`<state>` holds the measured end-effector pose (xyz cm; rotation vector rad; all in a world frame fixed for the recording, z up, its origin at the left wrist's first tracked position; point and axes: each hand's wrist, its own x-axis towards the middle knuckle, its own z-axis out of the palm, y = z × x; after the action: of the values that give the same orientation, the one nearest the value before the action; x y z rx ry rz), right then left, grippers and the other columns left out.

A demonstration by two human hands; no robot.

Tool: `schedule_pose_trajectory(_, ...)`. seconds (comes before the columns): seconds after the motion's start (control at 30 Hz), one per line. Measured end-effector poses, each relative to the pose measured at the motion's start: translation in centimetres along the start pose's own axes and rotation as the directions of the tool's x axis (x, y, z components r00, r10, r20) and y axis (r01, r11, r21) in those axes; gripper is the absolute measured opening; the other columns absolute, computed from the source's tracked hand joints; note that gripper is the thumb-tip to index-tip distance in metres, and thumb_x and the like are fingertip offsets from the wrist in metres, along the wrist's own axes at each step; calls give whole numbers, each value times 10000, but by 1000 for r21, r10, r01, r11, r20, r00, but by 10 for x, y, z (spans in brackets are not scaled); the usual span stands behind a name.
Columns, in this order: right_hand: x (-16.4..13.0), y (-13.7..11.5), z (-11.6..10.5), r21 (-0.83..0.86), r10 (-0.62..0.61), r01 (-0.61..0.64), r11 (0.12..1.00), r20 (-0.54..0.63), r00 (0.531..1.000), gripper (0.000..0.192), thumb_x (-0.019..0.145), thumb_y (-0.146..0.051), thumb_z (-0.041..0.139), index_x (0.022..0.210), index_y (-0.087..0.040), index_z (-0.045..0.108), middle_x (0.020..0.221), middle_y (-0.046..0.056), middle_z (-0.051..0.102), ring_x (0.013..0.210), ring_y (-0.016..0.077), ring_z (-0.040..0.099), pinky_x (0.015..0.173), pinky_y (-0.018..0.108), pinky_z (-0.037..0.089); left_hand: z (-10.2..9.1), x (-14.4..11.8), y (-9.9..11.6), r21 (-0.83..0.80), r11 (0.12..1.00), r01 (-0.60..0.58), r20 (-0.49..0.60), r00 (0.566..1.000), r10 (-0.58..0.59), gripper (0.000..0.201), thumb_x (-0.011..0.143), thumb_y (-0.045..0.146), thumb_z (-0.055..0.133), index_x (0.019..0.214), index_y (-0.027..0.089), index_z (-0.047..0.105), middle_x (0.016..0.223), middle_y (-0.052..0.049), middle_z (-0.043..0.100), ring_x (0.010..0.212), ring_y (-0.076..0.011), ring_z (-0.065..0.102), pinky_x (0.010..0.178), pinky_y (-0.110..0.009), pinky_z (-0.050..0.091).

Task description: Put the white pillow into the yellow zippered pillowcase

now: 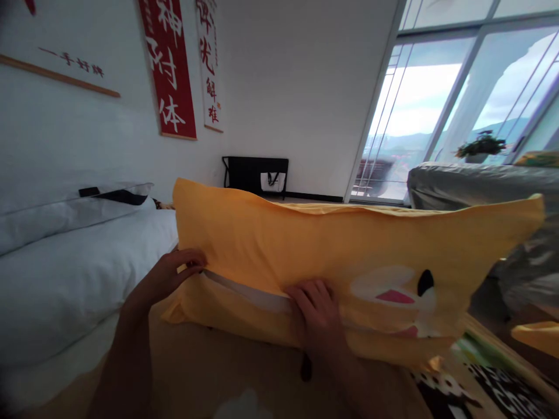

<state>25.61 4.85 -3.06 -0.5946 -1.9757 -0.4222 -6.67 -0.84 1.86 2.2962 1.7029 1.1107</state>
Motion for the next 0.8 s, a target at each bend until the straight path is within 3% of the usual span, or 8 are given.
schedule_pose_trajectory(0.13, 5, -16, -3, -46, -7, 5, 999, -25, 1000, 165, 869, -133, 519, 997, -194, 602, 882, 46, 619, 845, 174, 539, 806, 353, 336, -7, -6, -5, -97, 995, 25, 59, 998, -20, 178, 880, 307, 495, 797, 178, 587, 845, -3, 631, 789, -123, 552, 741, -235, 401)
schedule_pose_trajectory(0.27, 20, -59, 8, 77, -64, 67, 995, -45, 997, 188, 847, -100, 492, 986, -163, 602, 845, 57, 612, 812, 170, 532, 770, 337, 351, -13, -9, -10, -183, 982, 42, 121, 992, -20, 175, 869, 309, 525, 783, 175, 598, 813, 5, 622, 772, -119, 542, 729, -225, 390)
schedule_pose_trajectory(0.37, 28, -100, 38, 221, -73, 57, 974, 62, 995, 159, 864, -121, 465, 907, -176, 609, 782, 42, 619, 748, 163, 537, 712, 314, 380, -14, -9, -11, -213, 975, 63, 144, 989, -32, 150, 846, 293, 561, 772, 175, 616, 807, 7, 634, 781, -123, 555, 740, -223, 396)
schedule_pose_trajectory(0.47, 30, -128, 81, 227, 23, -55, 972, 141, 990, 206, 905, -196, 415, 907, -213, 621, 766, 38, 629, 702, 162, 560, 654, 292, 415, -15, -10, -11, -206, 975, 84, 149, 987, -54, 135, 831, 282, 579, 768, 175, 632, 780, 9, 643, 759, -123, 561, 723, -223, 400)
schedule_pose_trajectory(0.6, 33, -136, 127, 172, 159, -178, 969, 120, 980, 274, 943, -284, 357, 910, -240, 626, 686, 33, 614, 615, 163, 569, 575, 267, 419, -14, -11, -11, -228, 970, 82, 141, 989, -50, 116, 813, 270, 602, 764, 173, 644, 774, 8, 653, 754, -122, 569, 720, -222, 407)
schedule_pose_trajectory(0.8, 38, -130, 149, 120, 235, -243, 963, 78, 969, 300, 954, -275, 364, 866, -166, 630, 632, 49, 604, 564, 125, 562, 545, 209, 394, -8, -8, -19, -223, 972, 67, 100, 994, -46, 159, 828, 315, 598, 780, 175, 658, 795, 1, 667, 780, -131, 577, 744, -229, 418)
